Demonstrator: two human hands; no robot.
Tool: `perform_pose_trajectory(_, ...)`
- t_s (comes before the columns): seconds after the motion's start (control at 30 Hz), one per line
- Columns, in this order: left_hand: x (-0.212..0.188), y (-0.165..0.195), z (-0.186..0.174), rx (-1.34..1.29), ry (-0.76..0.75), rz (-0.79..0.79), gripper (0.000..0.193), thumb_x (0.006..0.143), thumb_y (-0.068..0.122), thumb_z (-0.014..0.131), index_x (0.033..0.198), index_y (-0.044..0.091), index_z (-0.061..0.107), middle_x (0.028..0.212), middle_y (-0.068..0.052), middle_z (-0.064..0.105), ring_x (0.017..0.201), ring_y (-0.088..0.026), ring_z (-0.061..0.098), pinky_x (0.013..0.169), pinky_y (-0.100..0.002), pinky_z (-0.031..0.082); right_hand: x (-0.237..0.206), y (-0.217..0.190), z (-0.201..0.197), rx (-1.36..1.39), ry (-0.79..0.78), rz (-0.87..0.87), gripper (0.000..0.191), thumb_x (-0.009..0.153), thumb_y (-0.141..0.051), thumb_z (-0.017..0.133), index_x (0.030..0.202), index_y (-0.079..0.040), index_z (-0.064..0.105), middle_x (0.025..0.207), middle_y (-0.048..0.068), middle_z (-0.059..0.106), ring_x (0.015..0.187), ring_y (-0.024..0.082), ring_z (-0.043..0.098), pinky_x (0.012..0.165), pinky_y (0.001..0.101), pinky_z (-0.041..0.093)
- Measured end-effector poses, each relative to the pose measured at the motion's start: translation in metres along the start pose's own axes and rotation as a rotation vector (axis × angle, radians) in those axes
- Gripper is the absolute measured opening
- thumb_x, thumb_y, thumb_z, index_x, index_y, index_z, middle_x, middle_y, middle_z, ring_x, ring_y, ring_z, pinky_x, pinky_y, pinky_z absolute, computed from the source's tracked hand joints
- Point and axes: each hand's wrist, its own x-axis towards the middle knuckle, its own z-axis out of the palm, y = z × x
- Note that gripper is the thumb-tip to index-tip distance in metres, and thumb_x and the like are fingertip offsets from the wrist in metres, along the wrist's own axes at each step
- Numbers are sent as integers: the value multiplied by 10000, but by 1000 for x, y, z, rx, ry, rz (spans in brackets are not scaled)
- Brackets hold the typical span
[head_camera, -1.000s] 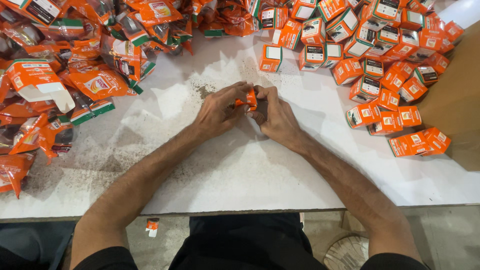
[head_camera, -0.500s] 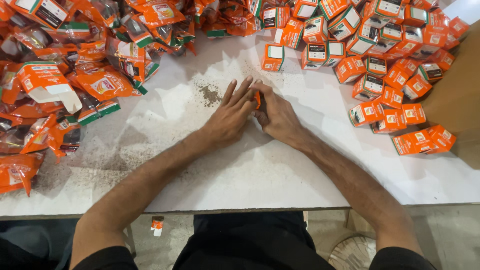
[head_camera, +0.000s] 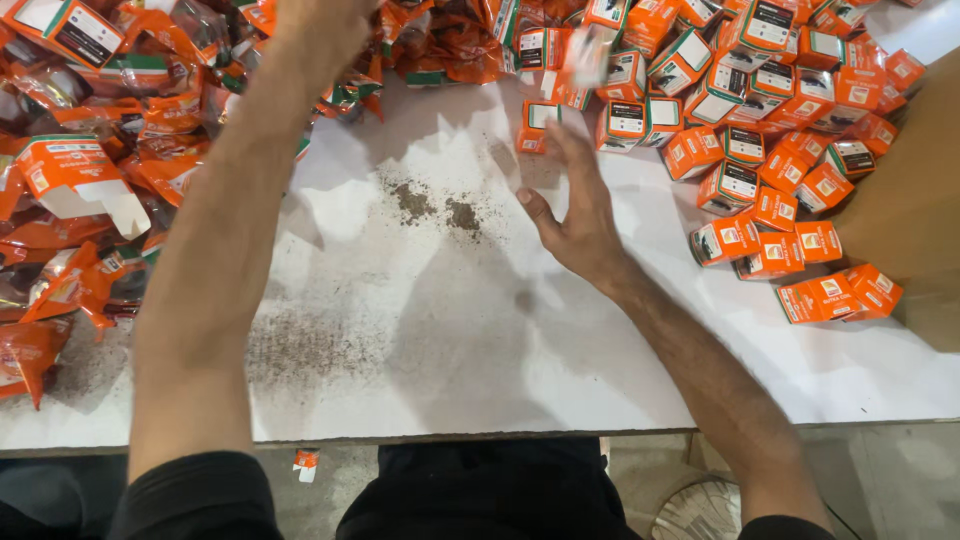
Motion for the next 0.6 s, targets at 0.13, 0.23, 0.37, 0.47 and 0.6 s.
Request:
perform_pose_trajectory(0.13, -13, 92, -35, 210, -114, 368, 534, 893, 97, 727, 1382, 15, 527, 1274, -177, 564, 1196, -359, 608, 847, -467, 539, -1, 7, 24, 802, -26, 242, 785, 1059, -175, 698, 1622, -64, 162, 1510, 143, 463, 1398, 232, 522, 1172, 383, 449)
perform_pose_trajectory(0.23, -29, 126, -16, -426, -45, 213, 788, 685, -98, 704, 1432, 19, 483, 1486, -227, 478, 1292, -374, 553, 1033, -422, 532, -5, 9, 33, 776, 6, 339, 579, 1050, -154, 708, 1515, 39, 423, 1394, 130, 622, 1296, 219, 620, 1116, 402, 519)
perform_pose_trajectory(0.37, -29, 75, 42, 49, -49, -98, 783, 613, -29, 719, 1371, 24, 532, 1407, -178, 501, 1243, -391, 553, 954, -439, 534, -16, 2, 38, 318, -47, 135, 621, 1030, -170, 712, 1522, 15, 380, 1370, 173, 647, 1322, 271, 617, 1146, 380, 467)
perform_pose_trajectory(0.47, -18, 56, 67, 7, -146, -201, 572, 752, 34, 705, 1298, -36, 546, 1373, -195, 505, 1220, -414, 545, 929, -452, 555, -17, -3, 37, 278, -128, 151, 674, 1015, -209, 705, 1529, 31, 342, 1366, 197, 644, 1322, 288, 617, 1116, 382, 470)
perform_pose_trajectory(0.6, -33, 66, 61, -133, -193, -193, 405, 830, 104, 725, 1191, -11, 580, 1274, -303, 524, 1104, -452, 581, 815, -481, 567, -17, -9, 30, 257, -142, 144, 674, 1016, -234, 709, 1514, 37, 346, 1373, 215, 633, 1329, 306, 608, 1112, 396, 465)
